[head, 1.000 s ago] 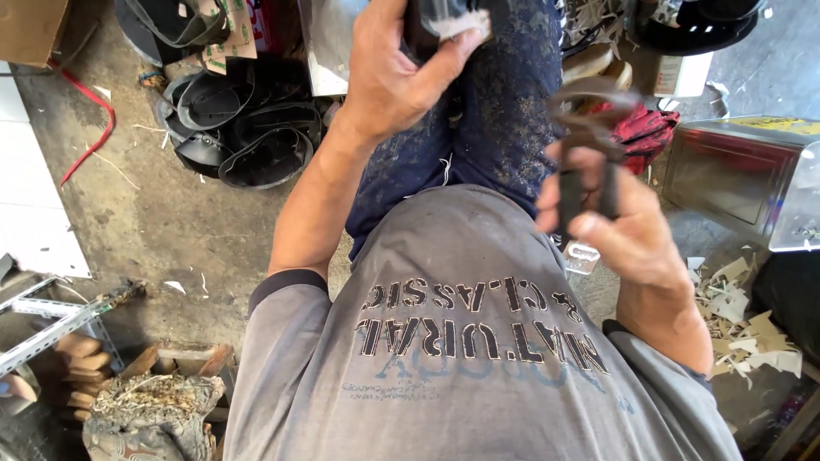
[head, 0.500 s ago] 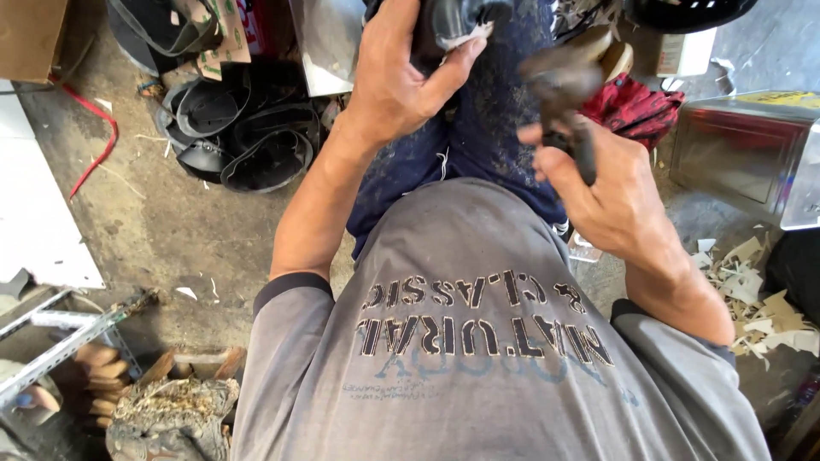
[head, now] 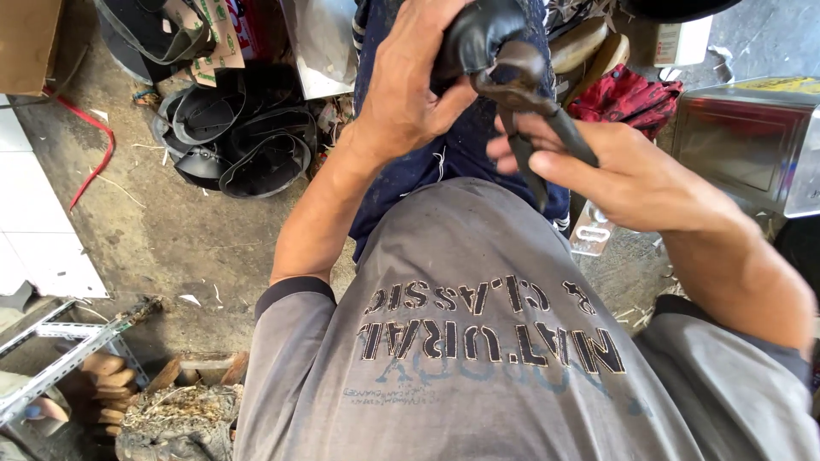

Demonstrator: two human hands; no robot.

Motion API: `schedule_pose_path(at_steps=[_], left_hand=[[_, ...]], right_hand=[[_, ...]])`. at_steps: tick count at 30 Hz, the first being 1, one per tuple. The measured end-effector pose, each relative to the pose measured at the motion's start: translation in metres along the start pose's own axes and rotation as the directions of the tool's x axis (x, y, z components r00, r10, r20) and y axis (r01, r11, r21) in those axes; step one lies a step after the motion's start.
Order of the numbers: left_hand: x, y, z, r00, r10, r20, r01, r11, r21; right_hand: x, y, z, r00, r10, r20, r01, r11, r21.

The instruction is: The person is lasting a shoe by pulling the leather upper tight over a last using lasting pliers and securing it with a hammer.

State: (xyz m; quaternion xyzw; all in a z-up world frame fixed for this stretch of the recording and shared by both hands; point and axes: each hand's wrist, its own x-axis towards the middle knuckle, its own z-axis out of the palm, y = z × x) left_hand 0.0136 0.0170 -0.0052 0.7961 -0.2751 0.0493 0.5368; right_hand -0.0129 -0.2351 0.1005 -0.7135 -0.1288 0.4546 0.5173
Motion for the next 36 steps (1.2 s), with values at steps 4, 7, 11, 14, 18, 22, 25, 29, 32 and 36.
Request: schedule_pose_path(at_steps=[4,7,11,14,18,22,25,29,32,36], left_hand=[[-0.002,0.004,0.011,1.0,0.009,0.014,-0.009,1.0,-0.001],[-0.002,0.005,0.012,0.997,0.039,0.062,-0.037,0.999,-0.024],[-0.002,-0.004,0.007,0.998,0.048,0.045,-0.047,0.999,-0.009],[-0.005,-0.011,0.001,1.0,0.015,0.022,-0.016,1.0,0.021],[-0.006,-0.023,-0.008,0.998,-0.019,-0.065,0.021,0.999,0.037],[-0.012,-0.029,-0.006,0.992,-0.031,-0.126,0.029,0.999,-0.018],[-0.011,-0.028,-0.005,0.99,0.127,-0.065,-0.126,0.992,0.016],[-0.007,-0.019,0.0,0.985,0.14,-0.097,-0.135,0.989,0.06],[-0.006,-0.016,0.006,0.985,0.159,-0.067,-0.153,0.984,0.089],[-0.007,-0.014,0.016,0.976,0.213,-0.052,-0.204,0.967,0.15]], right_hand=[[-0.02,-0.025,0.001,0.947,0.319,0.024,-0.315,0.916,0.249],[-0.035,-0.024,0.005,0.913,0.407,0.004,-0.403,0.903,0.153],[-0.024,-0.012,0.025,0.967,0.135,-0.218,-0.162,0.98,-0.113],[-0.004,0.007,0.042,0.939,-0.042,-0.34,-0.084,0.933,-0.349],[0.027,0.029,0.056,0.86,-0.265,-0.437,0.035,0.883,-0.467],[0.038,0.039,0.059,0.81,-0.39,-0.439,0.116,0.839,-0.532],[0.035,0.03,0.054,0.818,-0.37,-0.44,0.115,0.855,-0.505],[0.016,-0.004,0.044,0.913,-0.173,-0.37,0.017,0.921,-0.389],[0.001,-0.02,0.035,0.942,-0.084,-0.325,-0.044,0.929,-0.366],[-0.016,-0.039,0.028,0.964,0.047,-0.262,-0.138,0.929,-0.344]])
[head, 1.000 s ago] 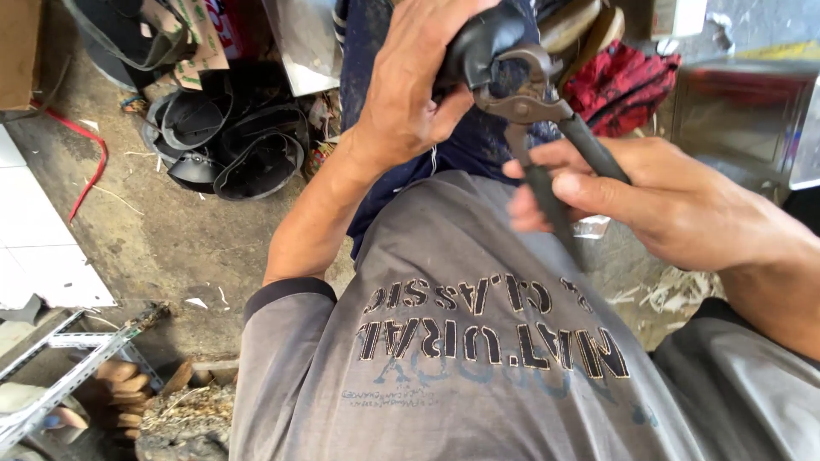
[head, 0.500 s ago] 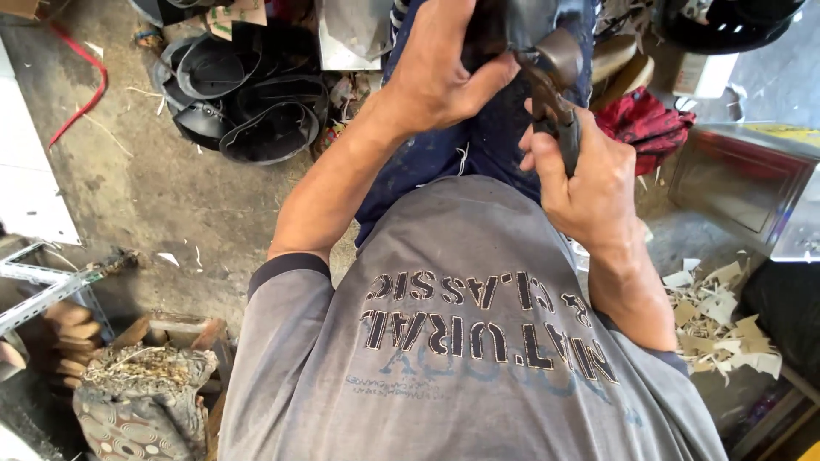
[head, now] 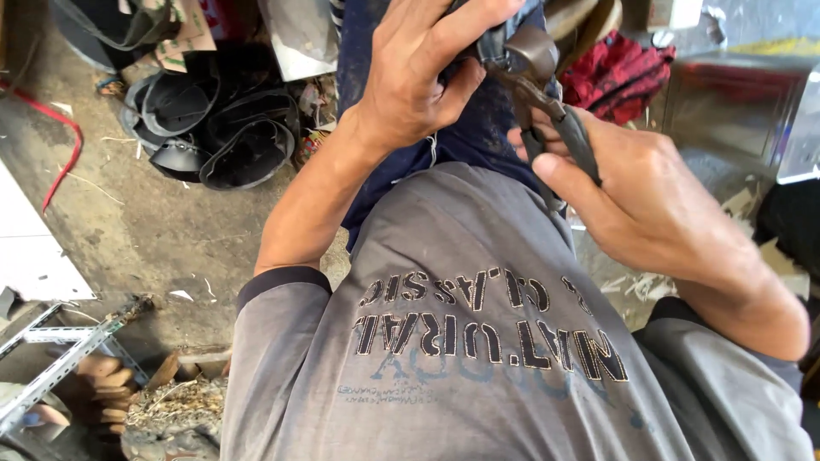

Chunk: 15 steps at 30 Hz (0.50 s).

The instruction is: The person is lasting a shoe by pulling the leather upper tight over a last using lasting pliers and securing it with a hammer.

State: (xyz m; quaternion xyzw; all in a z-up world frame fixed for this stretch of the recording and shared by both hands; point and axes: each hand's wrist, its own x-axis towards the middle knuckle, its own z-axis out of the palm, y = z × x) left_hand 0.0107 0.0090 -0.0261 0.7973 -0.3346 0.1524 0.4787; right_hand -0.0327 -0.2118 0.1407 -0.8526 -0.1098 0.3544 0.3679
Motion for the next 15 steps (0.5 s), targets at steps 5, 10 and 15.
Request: schedule_pose_path(at_steps=[5,10,15], left_hand=[[0.0,0.001,-0.004,0.998,0.034,0.049,-0.033,0.999,-0.007],[-0.005,-0.011,-0.01,0.988,-0.151,0.025,0.152,0.988,-0.04],[0.007,-0.012,-0.035,0.987,-0.162,-0.003,0.16,0.98,-0.121]], right_hand=[[-0.004,0.004,0.002,0.999,0.044,0.029,-0.045,0.998,0.038],[0.014,0.011,0.02,0.999,0.011,-0.036,-0.01,0.999,0.039],[0.037,0.014,0.035,0.954,-0.216,-0.208,0.199,0.975,-0.1]])
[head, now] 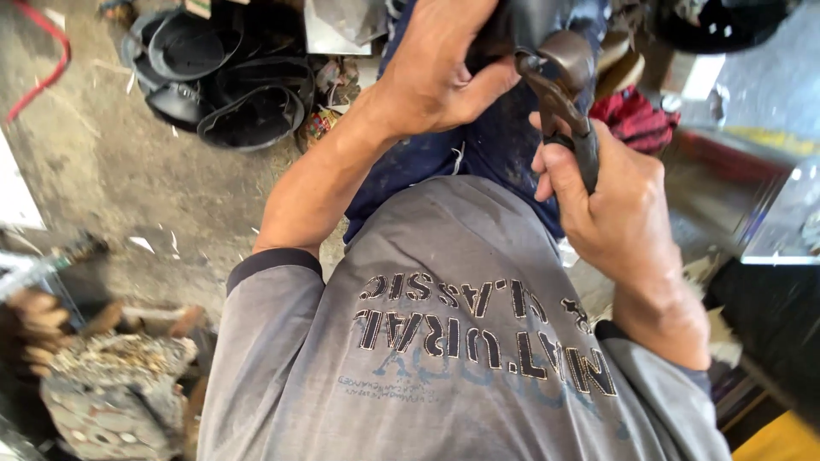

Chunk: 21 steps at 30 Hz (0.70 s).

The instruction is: The person is lasting a shoe by pulling the leather upper tight over a last using lasting pliers and securing it with a hammer.

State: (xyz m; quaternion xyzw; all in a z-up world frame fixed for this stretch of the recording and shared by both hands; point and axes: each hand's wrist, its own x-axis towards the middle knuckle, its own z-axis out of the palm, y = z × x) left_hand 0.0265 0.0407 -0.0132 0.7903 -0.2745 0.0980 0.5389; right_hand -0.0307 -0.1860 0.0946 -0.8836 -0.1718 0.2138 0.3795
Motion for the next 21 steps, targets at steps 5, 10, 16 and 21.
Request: schedule_pose_path(at_steps=[5,10,16,21], left_hand=[[-0.014,-0.016,0.0,0.997,-0.067,-0.025,0.067,0.998,-0.001],[-0.018,-0.021,0.002,0.998,-0.068,0.008,0.069,0.998,-0.014],[-0.012,-0.01,0.0,0.996,-0.054,0.076,0.055,0.998,-0.021],[-0.006,0.006,-0.008,0.995,-0.064,0.07,0.07,0.994,-0.08]], right_hand=[[0.01,0.001,0.014,1.0,-0.009,-0.022,0.009,1.0,-0.021],[0.008,0.007,0.025,0.997,0.027,-0.073,-0.029,0.999,-0.03],[0.005,-0.003,0.017,0.991,0.108,-0.074,-0.107,0.994,0.019],[0.011,-0.009,-0.012,0.933,0.163,0.322,-0.288,0.874,0.392]])
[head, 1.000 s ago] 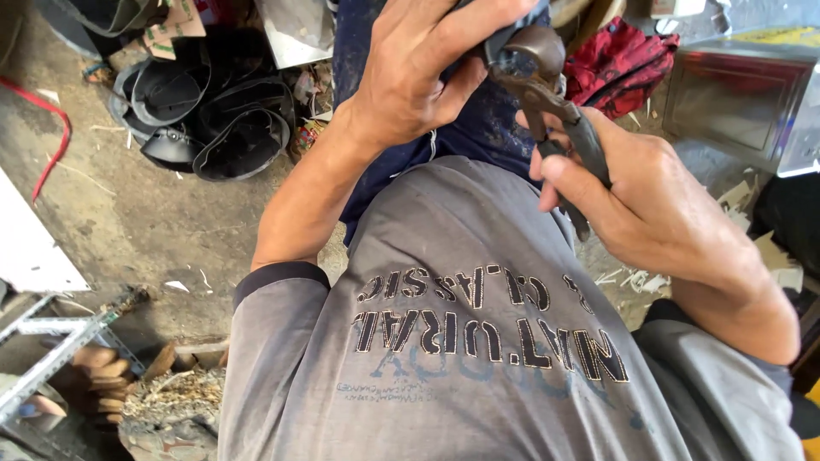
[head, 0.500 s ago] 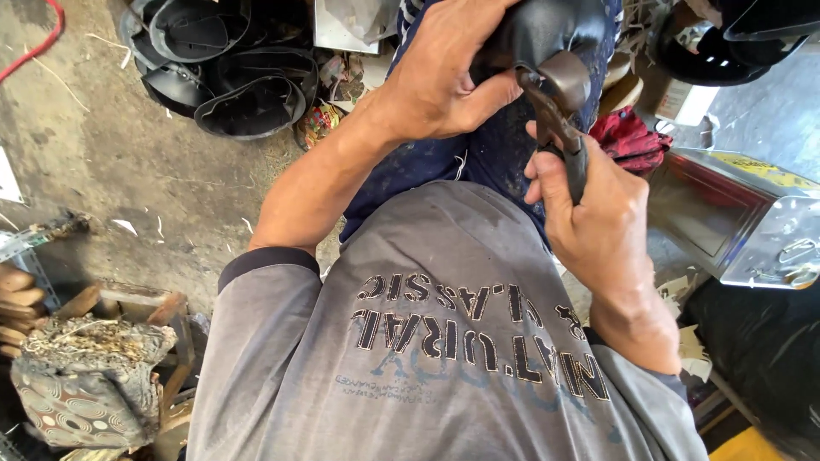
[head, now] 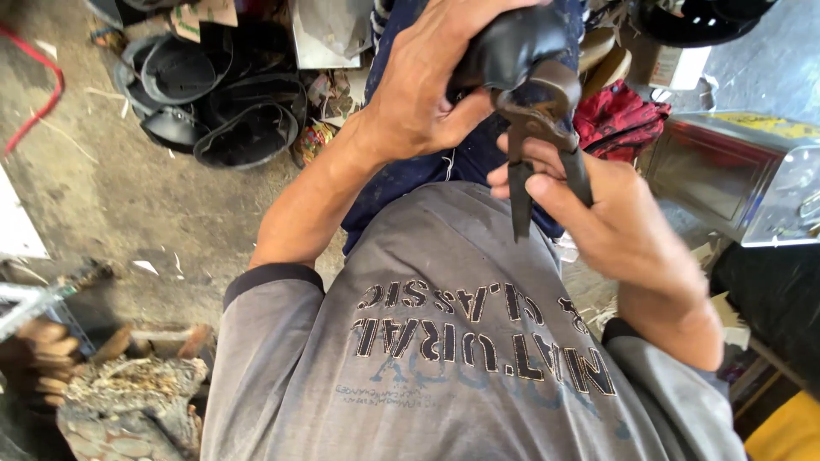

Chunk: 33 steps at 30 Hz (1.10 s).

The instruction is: The person is lasting a shoe by pulling the leather upper tight over a last using lasting pliers and securing it with a hammer.

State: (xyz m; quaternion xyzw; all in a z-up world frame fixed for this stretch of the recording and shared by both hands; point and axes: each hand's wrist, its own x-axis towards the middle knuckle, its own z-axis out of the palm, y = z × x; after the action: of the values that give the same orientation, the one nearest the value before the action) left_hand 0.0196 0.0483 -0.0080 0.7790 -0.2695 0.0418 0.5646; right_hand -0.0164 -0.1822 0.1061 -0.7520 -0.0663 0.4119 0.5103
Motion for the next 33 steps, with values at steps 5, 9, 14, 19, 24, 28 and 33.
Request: schedule_pose_path(at_steps=[5,9,14,19,24,28,33], left_hand=[[-0.003,-0.002,0.0,1.0,-0.005,-0.005,0.005,1.0,-0.006],[-0.007,-0.01,0.0,1.0,-0.008,-0.019,0.008,1.0,-0.01],[-0.023,-0.028,0.011,0.996,-0.024,-0.081,0.025,1.0,0.017],[-0.005,-0.009,0.002,0.988,0.138,-0.075,-0.134,0.989,0.055],[-0.001,-0.001,-0.002,0.985,0.119,-0.121,-0.121,0.993,-0.002],[-0.017,-0.015,0.002,0.986,-0.01,-0.165,0.01,1.0,-0.002],[-0.019,-0.021,-0.002,0.996,-0.035,-0.082,0.038,0.999,0.03]], right_hand=[[-0.003,0.002,-0.001,1.0,0.003,-0.015,-0.004,0.998,-0.07],[0.003,0.036,0.023,0.933,-0.204,-0.298,0.053,0.893,-0.446],[0.015,0.048,0.04,0.879,-0.323,-0.351,0.123,0.865,-0.487],[0.011,0.024,0.029,0.91,-0.268,-0.317,0.115,0.896,-0.428],[0.011,0.003,0.005,0.994,-0.107,-0.025,0.1,0.976,-0.191],[0.019,0.008,-0.011,0.98,-0.15,0.129,0.164,0.98,-0.11],[0.004,-0.005,0.008,0.996,-0.056,-0.075,0.031,0.954,-0.299]])
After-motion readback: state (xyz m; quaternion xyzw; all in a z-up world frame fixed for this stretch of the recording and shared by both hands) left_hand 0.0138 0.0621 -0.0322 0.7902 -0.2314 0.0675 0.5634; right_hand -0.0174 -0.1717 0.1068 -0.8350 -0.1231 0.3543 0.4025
